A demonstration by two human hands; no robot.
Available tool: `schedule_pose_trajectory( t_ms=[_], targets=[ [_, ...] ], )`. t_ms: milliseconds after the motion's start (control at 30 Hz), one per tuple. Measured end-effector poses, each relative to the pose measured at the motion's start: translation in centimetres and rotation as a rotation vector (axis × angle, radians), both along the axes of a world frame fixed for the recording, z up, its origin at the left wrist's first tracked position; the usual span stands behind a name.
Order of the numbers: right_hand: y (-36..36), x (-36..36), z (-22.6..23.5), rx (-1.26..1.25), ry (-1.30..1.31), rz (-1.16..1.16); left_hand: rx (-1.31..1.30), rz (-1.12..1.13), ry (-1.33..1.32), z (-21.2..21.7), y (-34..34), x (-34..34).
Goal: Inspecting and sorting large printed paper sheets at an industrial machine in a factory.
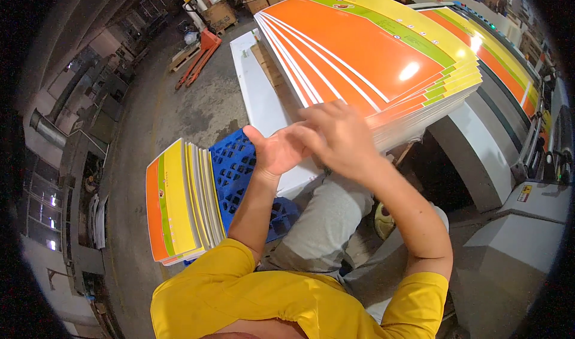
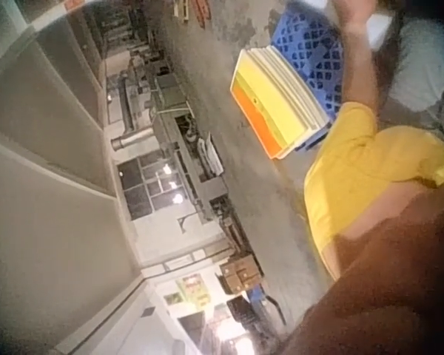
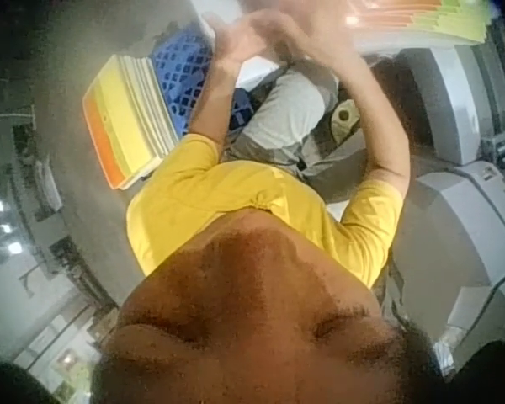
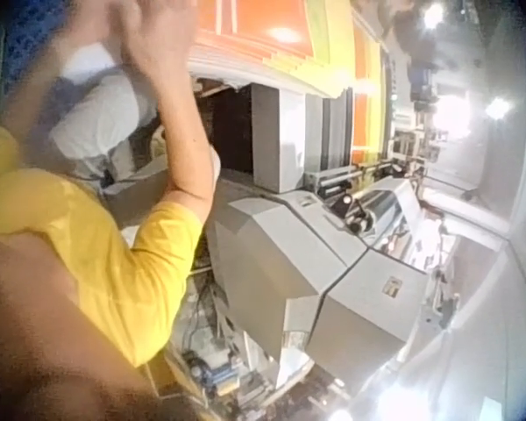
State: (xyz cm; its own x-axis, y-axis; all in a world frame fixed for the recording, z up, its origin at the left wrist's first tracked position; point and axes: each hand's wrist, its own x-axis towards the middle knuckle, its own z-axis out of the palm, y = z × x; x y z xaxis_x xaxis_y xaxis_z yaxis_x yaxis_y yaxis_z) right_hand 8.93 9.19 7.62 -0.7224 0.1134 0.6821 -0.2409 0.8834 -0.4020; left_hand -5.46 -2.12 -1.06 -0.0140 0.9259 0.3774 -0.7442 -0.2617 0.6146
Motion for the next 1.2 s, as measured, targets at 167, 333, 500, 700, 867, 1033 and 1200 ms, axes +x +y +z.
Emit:
schedule_pose_trajectory(
  t_ms=[167, 333, 500, 700, 867, 1033, 1200],
  targets=[
    [-3.7, -2.1, -1.5, -0.067, 0.112, 0.157, -0.241, 0.261, 0.091, 0.4, -1.6, 0.5],
    [-4.8, -3.2, -2.4, 0.027, 0.177, 0.157, -0.056, 0.286, 0.16, 1.1, -0.7, 0.7],
    [-4.5, -3.5, -2.6, 0.007, 0.179, 0.206, -0.055, 0.287, 0.151, 0.6, -1.1, 1.1],
    [-4.6, -3.4, -3.2, 0.097, 0.238, 0.158, -0.058, 0.281, 0.148, 0.6, -0.6, 0.9],
    [-4.4, -3.3, -3.5, 0.034, 0.234, 0.176, -0.064, 0.281, 0.151, 0.7, 0.0, 0.7],
    [-4.5, -3.1, -2.6, 0.016, 0.214, 0.185, -0.066, 0.278, 0.151, 0.7, -0.3, 0.5],
    [-4.5, -3.4, -2.6, 0.025, 0.247, 0.196, -0.07, 0.282, 0.155, 0.6, -0.5, 0.5]
  ],
)
